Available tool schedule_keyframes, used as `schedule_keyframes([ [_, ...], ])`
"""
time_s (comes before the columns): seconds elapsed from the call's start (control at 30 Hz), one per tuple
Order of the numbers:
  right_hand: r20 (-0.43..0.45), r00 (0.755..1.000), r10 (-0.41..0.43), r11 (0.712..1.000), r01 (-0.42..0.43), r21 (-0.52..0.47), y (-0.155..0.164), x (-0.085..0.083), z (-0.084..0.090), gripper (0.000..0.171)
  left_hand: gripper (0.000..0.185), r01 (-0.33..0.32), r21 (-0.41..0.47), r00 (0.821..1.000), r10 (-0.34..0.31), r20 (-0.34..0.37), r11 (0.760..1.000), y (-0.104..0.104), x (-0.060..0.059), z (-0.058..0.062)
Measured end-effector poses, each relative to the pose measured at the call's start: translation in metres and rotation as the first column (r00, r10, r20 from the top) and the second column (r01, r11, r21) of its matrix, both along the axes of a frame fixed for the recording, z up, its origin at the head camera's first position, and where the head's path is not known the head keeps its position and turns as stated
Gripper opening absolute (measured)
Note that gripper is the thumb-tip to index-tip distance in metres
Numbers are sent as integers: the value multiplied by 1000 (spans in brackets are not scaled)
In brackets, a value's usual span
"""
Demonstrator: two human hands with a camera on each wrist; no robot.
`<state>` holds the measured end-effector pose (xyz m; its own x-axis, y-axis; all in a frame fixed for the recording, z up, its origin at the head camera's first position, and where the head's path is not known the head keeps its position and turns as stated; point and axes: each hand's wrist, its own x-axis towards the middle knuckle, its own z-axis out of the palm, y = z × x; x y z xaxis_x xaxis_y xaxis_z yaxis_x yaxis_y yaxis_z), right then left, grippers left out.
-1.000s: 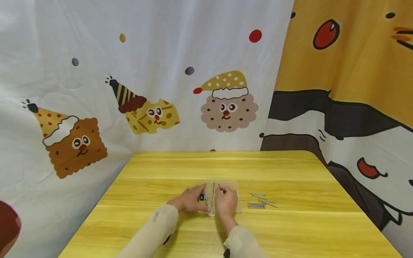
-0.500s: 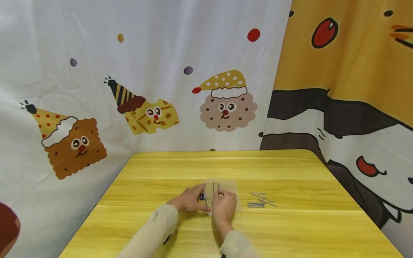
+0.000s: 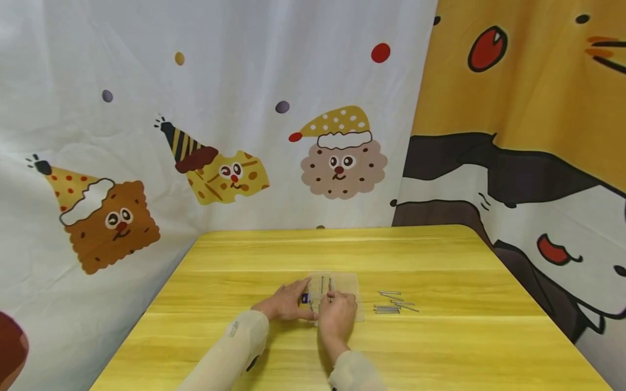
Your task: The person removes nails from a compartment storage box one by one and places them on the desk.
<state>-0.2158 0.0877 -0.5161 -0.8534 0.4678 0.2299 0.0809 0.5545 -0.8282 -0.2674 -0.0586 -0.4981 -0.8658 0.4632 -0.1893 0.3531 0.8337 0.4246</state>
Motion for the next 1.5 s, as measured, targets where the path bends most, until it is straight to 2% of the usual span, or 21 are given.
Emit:
schedule_keyframes([
  [0.47,6,999,-48,994,47,97,-10,-1,-3,16,108,1,-26,1000,-2,-11,1000,-2,-2,-1],
  [0.73,-10,997,-77,991,78,106,-12,-1,-6,19,108,2,-28,1000,-2,-8,1000,0,-3,-1],
  [1.17,-9,998,-56,993,57,106,-3,-6,-9,15,111,-8,-1,1000,8,-9,1000,2,1,0],
  [1.5,25,998,-54,985,50,168,-6,-4,-6,20,110,-8,-16,1000,7,-19,1000,3,3,2],
])
